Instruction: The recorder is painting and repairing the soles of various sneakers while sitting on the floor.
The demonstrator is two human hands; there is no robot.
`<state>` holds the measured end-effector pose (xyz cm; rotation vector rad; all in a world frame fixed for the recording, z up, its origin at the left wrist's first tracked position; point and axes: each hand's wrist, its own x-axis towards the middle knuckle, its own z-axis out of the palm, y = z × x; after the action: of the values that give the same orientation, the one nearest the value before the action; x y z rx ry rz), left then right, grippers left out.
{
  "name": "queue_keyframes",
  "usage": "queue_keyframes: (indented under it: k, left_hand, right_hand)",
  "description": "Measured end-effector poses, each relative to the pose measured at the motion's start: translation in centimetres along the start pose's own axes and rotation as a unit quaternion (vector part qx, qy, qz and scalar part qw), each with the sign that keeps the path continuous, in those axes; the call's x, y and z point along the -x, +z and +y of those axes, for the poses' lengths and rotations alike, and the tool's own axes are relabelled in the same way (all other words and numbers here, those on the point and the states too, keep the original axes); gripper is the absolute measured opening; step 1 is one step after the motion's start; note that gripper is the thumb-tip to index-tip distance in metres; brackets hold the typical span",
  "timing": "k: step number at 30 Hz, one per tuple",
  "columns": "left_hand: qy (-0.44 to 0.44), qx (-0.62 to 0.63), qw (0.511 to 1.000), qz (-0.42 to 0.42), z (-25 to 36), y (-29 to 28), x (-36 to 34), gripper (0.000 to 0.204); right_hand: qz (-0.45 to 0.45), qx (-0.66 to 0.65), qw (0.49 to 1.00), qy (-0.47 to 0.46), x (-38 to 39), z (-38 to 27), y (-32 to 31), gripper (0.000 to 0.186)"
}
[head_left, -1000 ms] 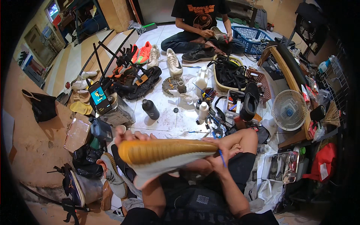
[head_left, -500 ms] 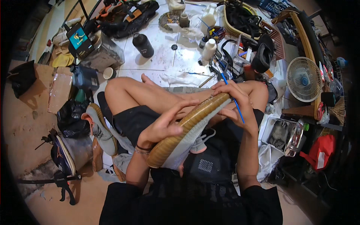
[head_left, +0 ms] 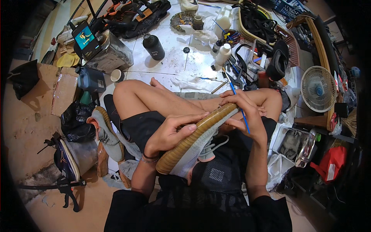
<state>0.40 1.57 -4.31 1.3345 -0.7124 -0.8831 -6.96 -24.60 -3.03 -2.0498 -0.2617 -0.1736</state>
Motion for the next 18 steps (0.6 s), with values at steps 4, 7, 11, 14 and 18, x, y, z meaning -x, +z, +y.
queue_keyframes:
  k: [4,7,11,14,18]
  left_hand:
    - [0.007,-0.094,0.995,-0.020,0.1,-1.2,-0.5,0.039]
    - [-0.066,-0.072,0.995,-0.011,0.8,-2.3,-0.6,0.029]
    - [-0.038,-0.156,0.986,-0.039,2.4,-3.7,-1.5,0.038]
    - [0.068,-0.213,0.975,0.002,3.3,-3.4,-2.8,0.051]
    - [0.027,-0.202,0.979,0.015,4.7,-2.3,-4.0,0.066]
  right_hand:
    - [-0.009,0.019,1.000,0.001,0.2,0.4,0.4,0.046]
    - [-0.020,0.031,0.999,0.031,0.4,0.6,1.2,0.046]
    - [-0.018,0.046,0.999,0.018,0.3,0.8,1.9,0.045]
    - [-0.014,0.066,0.998,0.012,0.4,0.7,1.7,0.045]
    - [-0.017,0.087,0.996,0.014,0.5,0.2,1.5,0.046]
